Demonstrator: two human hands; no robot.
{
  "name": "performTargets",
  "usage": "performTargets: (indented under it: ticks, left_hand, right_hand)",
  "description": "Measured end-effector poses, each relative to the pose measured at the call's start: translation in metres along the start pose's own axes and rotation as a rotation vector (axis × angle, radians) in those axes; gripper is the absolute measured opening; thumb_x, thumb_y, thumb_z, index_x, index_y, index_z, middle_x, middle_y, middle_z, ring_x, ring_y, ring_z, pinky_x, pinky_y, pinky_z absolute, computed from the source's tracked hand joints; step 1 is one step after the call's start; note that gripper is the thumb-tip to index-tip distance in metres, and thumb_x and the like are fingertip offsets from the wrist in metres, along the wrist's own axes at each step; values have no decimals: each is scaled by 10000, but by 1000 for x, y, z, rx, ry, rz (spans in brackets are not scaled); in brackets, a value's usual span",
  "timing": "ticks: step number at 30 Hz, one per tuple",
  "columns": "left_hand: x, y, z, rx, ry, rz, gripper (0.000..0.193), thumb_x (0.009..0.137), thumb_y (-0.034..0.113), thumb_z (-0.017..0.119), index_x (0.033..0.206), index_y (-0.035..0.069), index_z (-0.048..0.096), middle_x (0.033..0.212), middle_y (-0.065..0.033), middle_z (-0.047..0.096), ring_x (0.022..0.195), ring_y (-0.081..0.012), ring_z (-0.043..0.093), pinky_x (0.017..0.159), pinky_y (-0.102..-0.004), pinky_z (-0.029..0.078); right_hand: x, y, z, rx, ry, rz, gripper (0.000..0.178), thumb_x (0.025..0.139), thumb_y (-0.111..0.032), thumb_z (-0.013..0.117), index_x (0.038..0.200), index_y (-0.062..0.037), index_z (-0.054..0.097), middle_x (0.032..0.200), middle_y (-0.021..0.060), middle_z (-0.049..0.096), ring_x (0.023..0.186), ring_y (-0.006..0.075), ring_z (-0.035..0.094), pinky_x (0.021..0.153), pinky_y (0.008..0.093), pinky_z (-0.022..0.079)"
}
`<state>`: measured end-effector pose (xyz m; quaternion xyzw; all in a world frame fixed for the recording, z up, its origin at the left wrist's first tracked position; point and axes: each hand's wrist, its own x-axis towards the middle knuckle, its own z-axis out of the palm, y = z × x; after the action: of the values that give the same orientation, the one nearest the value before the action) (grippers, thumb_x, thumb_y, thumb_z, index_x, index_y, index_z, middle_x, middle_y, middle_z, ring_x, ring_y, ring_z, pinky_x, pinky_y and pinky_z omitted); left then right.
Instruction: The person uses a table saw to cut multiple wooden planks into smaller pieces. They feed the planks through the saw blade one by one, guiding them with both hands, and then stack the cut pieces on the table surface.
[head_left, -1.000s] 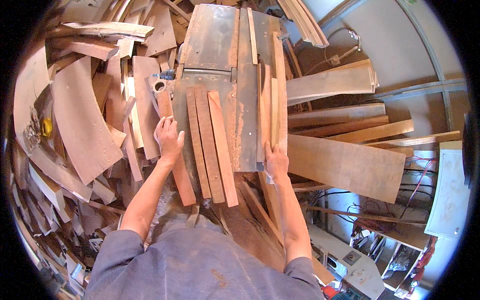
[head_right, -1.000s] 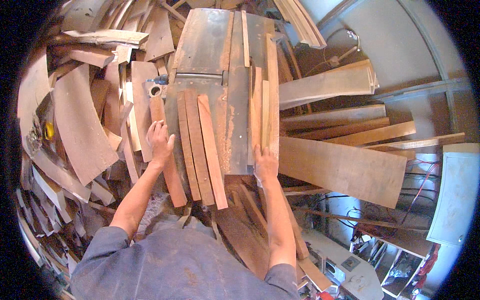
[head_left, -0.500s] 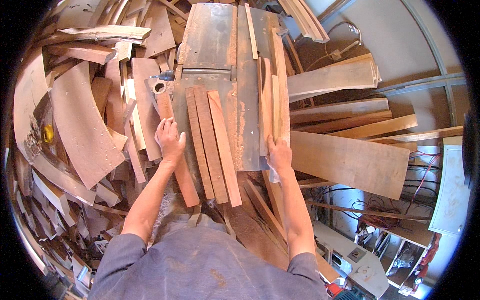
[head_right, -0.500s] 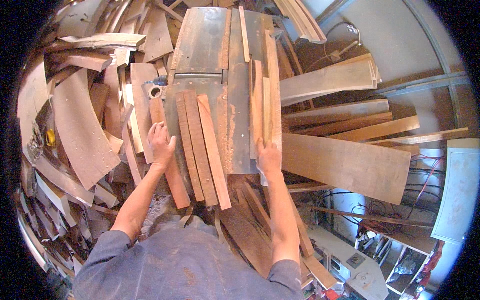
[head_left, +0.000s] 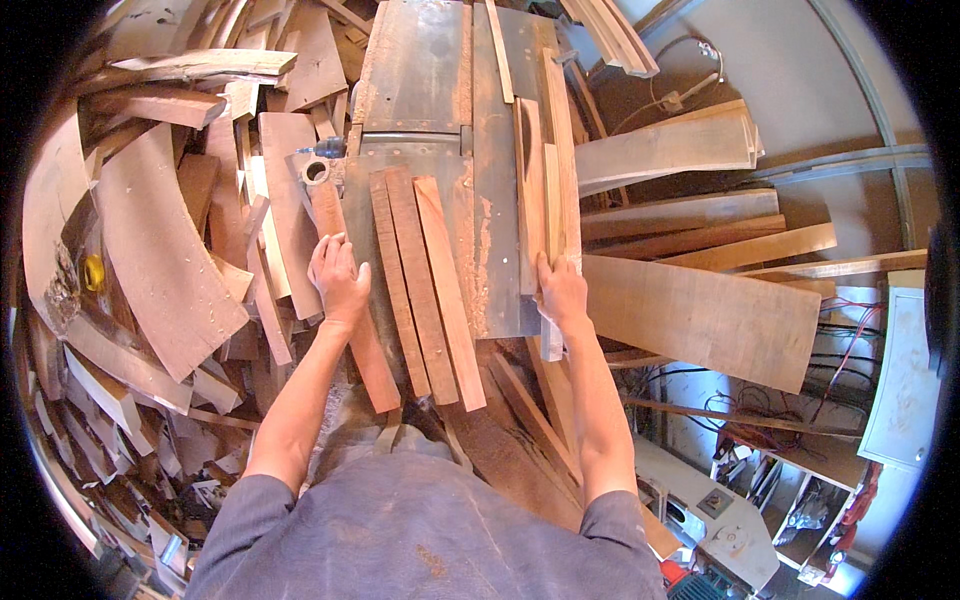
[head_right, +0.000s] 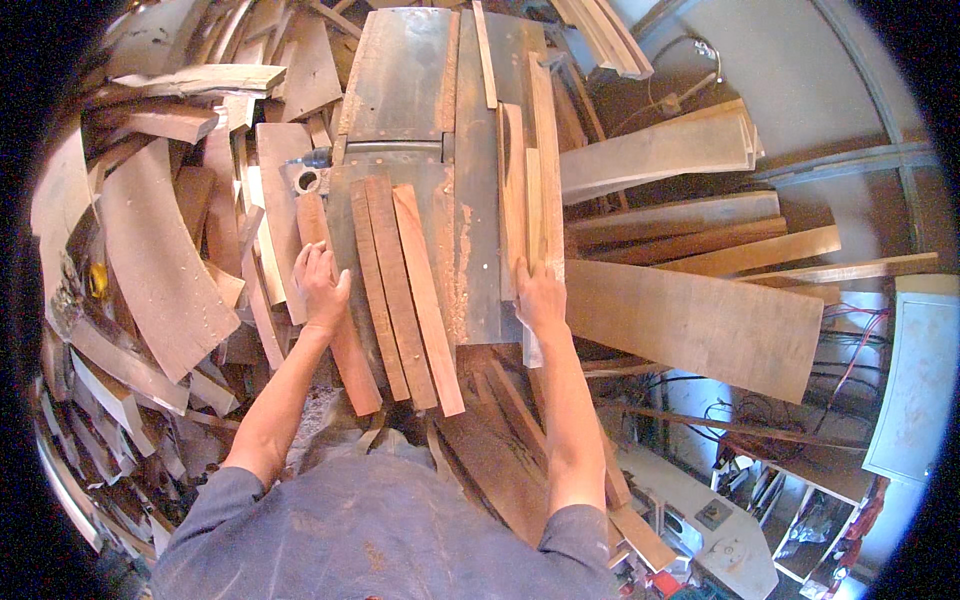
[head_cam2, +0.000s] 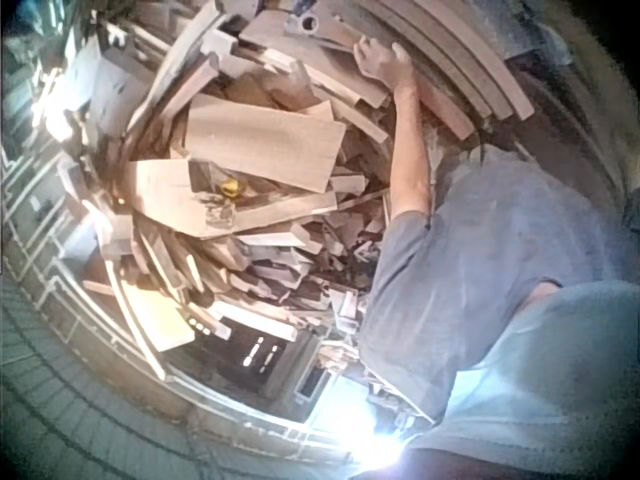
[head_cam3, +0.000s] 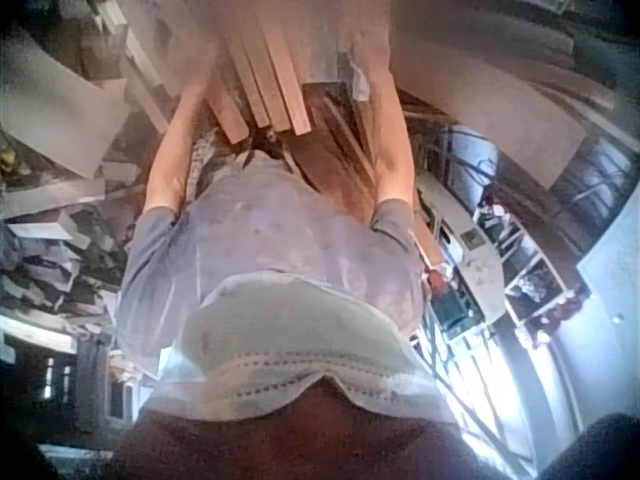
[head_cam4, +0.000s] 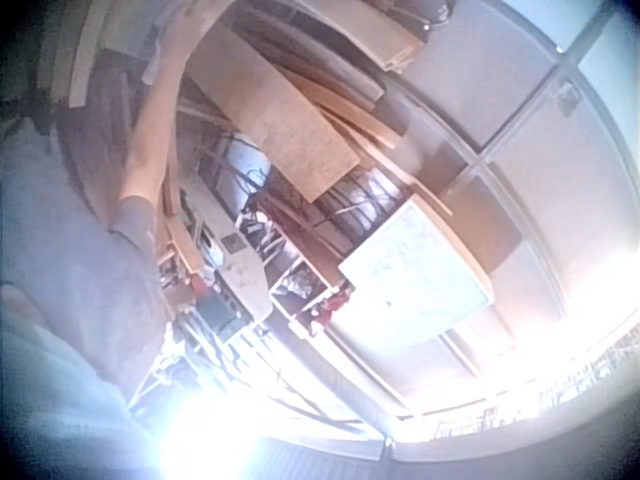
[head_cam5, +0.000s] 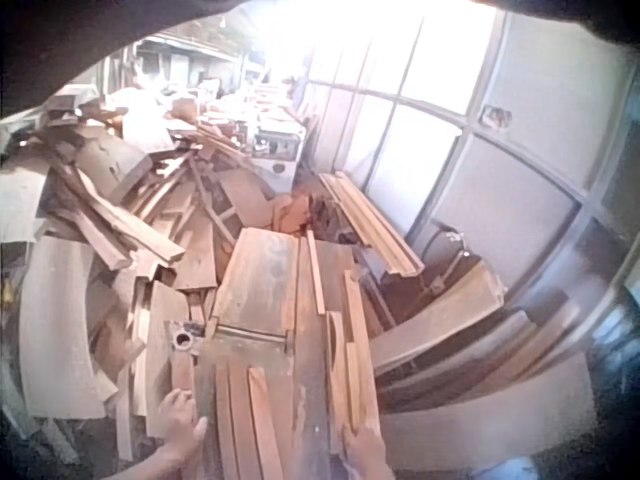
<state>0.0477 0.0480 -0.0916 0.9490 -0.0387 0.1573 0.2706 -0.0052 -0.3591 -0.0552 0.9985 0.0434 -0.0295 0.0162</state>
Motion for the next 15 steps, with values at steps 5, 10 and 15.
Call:
performTargets:
  ticks: [5,10,15]
  left_hand:
    - [0,-2,1,31,10,12,446,747,89,722,1180,13,643,1399,-96,575,1393,-331,428,1148,-533,304]
    - [0,-3,3,8,12,14,446,740,88,712,1174,7,646,1394,-98,576,1393,-333,425,1147,-535,303]
    - [1,0,0,17,-1,9,441,740,90,720,1168,11,648,1391,-98,574,1390,-336,427,1143,-535,306]
  right_hand:
    - [10,-1,-9,11,-28,8,763,645,-111,846,1360,-78,581,1052,140,616,981,339,658,750,437,594]
    - [18,2,-7,-7,-9,1,754,658,-129,846,1362,-78,581,1056,145,621,987,341,659,763,440,594]
    - [28,4,-10,-10,-23,-7,780,655,-154,866,1375,-85,574,1055,145,618,1000,342,655,768,443,592]
